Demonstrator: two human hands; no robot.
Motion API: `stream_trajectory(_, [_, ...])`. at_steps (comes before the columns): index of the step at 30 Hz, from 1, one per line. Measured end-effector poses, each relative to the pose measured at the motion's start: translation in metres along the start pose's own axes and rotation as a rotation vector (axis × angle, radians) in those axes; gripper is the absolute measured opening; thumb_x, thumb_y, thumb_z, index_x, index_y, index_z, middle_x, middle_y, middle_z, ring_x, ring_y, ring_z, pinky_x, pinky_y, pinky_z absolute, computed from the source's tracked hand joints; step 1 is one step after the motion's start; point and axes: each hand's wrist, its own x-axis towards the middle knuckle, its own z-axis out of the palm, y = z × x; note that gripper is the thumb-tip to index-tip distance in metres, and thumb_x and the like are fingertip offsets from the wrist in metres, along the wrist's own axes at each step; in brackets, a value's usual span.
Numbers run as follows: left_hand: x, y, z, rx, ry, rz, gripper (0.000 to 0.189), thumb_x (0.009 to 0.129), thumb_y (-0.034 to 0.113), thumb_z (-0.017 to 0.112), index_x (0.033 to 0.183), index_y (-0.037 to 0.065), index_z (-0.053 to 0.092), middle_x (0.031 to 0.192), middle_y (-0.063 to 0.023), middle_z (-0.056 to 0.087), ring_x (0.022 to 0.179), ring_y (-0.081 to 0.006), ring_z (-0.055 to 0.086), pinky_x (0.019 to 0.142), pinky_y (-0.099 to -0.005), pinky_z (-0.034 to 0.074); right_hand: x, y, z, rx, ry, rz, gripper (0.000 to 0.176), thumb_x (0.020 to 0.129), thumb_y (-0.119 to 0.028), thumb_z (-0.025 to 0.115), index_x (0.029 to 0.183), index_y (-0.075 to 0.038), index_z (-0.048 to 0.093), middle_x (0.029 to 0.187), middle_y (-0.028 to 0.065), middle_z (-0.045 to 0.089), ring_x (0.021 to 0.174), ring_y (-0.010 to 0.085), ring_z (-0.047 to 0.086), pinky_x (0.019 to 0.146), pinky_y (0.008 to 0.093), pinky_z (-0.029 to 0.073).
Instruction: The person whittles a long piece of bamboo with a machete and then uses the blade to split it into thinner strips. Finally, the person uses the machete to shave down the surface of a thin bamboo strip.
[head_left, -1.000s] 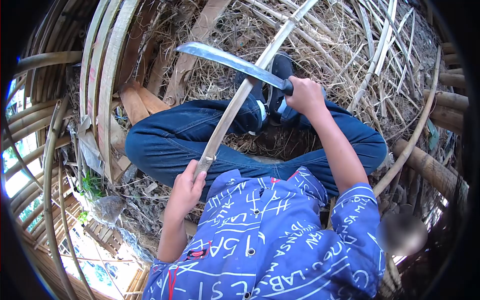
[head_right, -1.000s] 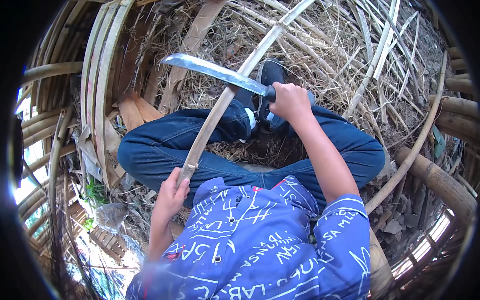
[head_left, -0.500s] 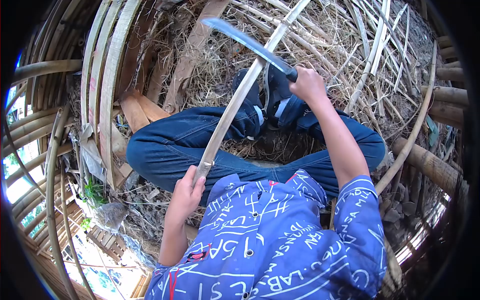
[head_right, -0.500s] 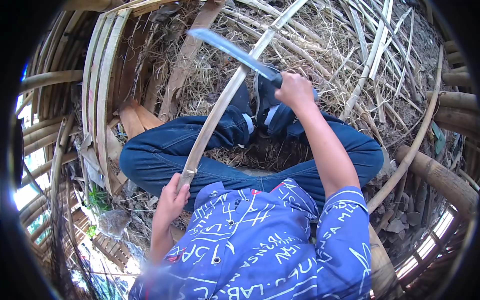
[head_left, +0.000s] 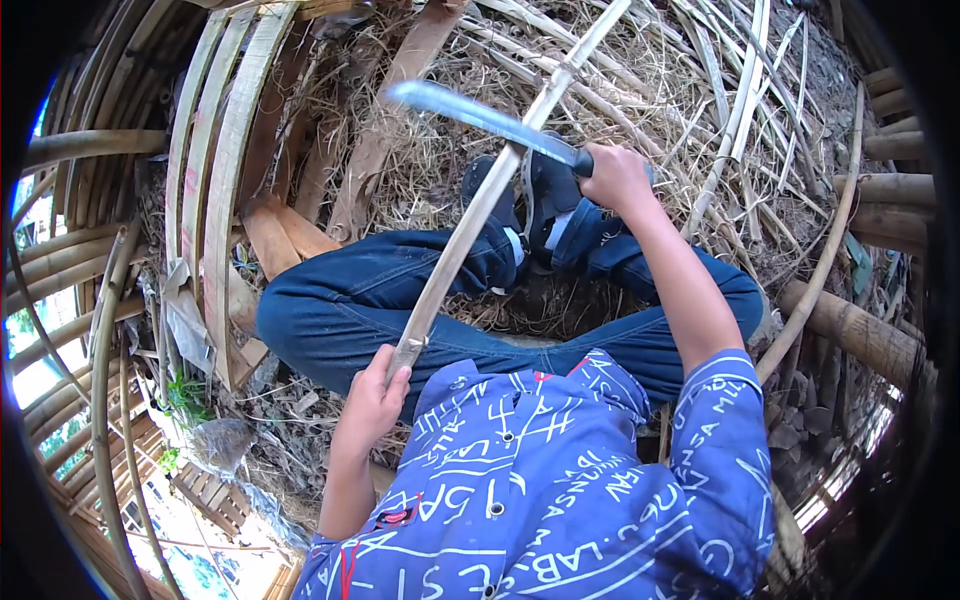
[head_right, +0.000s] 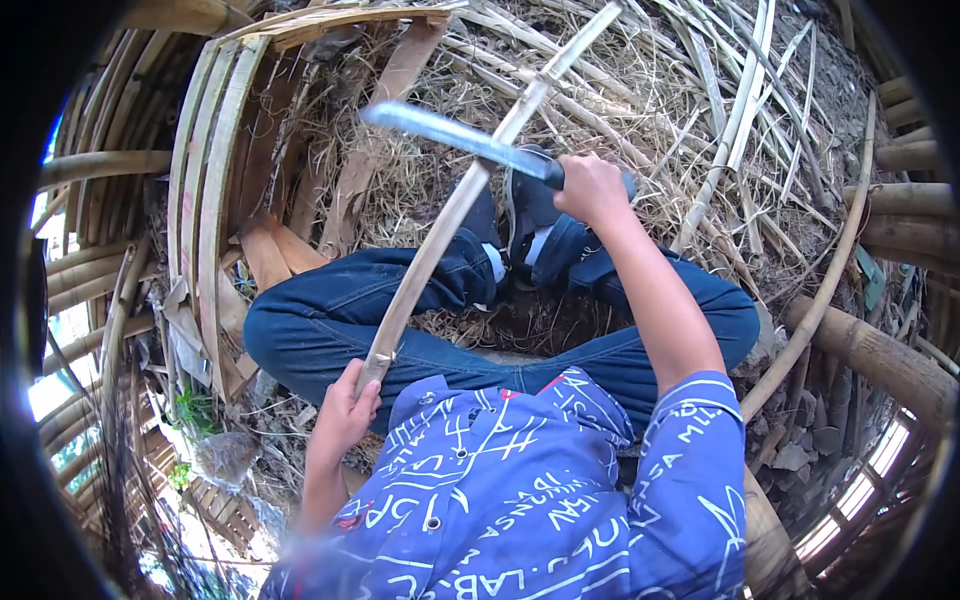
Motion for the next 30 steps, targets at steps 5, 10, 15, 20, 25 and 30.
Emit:
stream_trajectory(5, [-0.003,-0.001,-0.001,-0.005,-0.007,0.023,0.010,0.096,0.011,0.053,0.097,0.001,0.050,0.063,-0.0096,0.057,0.056,-0.0161,0.057,0.054,-0.0324,0.044,0.027,0.031,0.010,0.015,0.078,0.309,0.031,0.072,-0.021,0.065,0.099,-0.006,0.069,0.095,0.0189,0.070,0.095,0.0340,0.068,0.084,0.0444,0.054])
stream_trajectory(10, [0.001,-0.001,-0.002,-0.026,-0.017,0.010,0.011,0.096,0.011,0.053,0.097,0.001,0.050,0.064,-0.0095,0.058,0.057,-0.0155,0.057,0.054,-0.0323,0.044,0.025,0.022,-0.003,-0.075,0.126,0.201,0.026,0.072,-0.019,0.064,0.093,-0.005,0.068,0.091,0.0185,0.070,0.090,0.0349,0.068,0.083,0.0456,0.053])
stream_trajectory(15, [-0.004,-0.001,-0.003,0.011,-0.021,0.016,0.010,0.096,0.010,0.053,0.097,0.001,0.051,0.064,-0.0087,0.057,0.057,-0.0148,0.056,0.054,-0.0319,0.044,0.017,0.036,0.006,-0.147,0.055,0.070,0.025,0.072,-0.020,0.065,0.092,-0.006,0.068,0.090,0.0167,0.071,0.089,0.0348,0.069,0.083,0.0457,0.053])
stream_trajectory(20, [-0.006,-0.005,-0.003,-0.047,-0.040,0.004,0.008,0.097,0.010,0.052,0.100,0.002,0.051,0.065,-0.0020,0.054,0.056,-0.0083,0.050,0.051,-0.0263,0.042,0.032,0.050,0.011,-0.107,0.152,0.375,0.027,0.075,-0.022,0.065,0.097,-0.006,0.066,0.092,0.0179,0.071,0.090,0.0345,0.070,0.081,0.0448,0.055])
stream_trajectory(25, [-0.002,0.003,-0.007,-0.096,-0.113,-0.057,0.009,0.098,0.011,0.051,0.105,0.005,0.051,0.068,0.0027,0.051,0.056,-0.0035,0.046,0.047,-0.0217,0.039,0.024,0.062,0.008,-0.199,0.233,0.342,0.023,0.077,-0.020,0.064,0.097,-0.008,0.062,0.086,0.0154,0.071,0.081,0.0340,0.071,0.074,0.0449,0.056])
stream_trajectory(30, [0.001,0.000,-0.007,-0.121,-0.136,-0.022,0.010,0.098,0.011,0.051,0.107,0.006,0.051,0.068,0.0033,0.050,0.057,-0.0033,0.045,0.048,-0.0208,0.038,0.009,0.082,0.020,-0.231,0.319,0.295,0.022,0.077,-0.020,0.068,0.092,-0.009,0.058,0.082,0.0148,0.070,0.076,0.0337,0.070,0.068,0.0449,0.056])
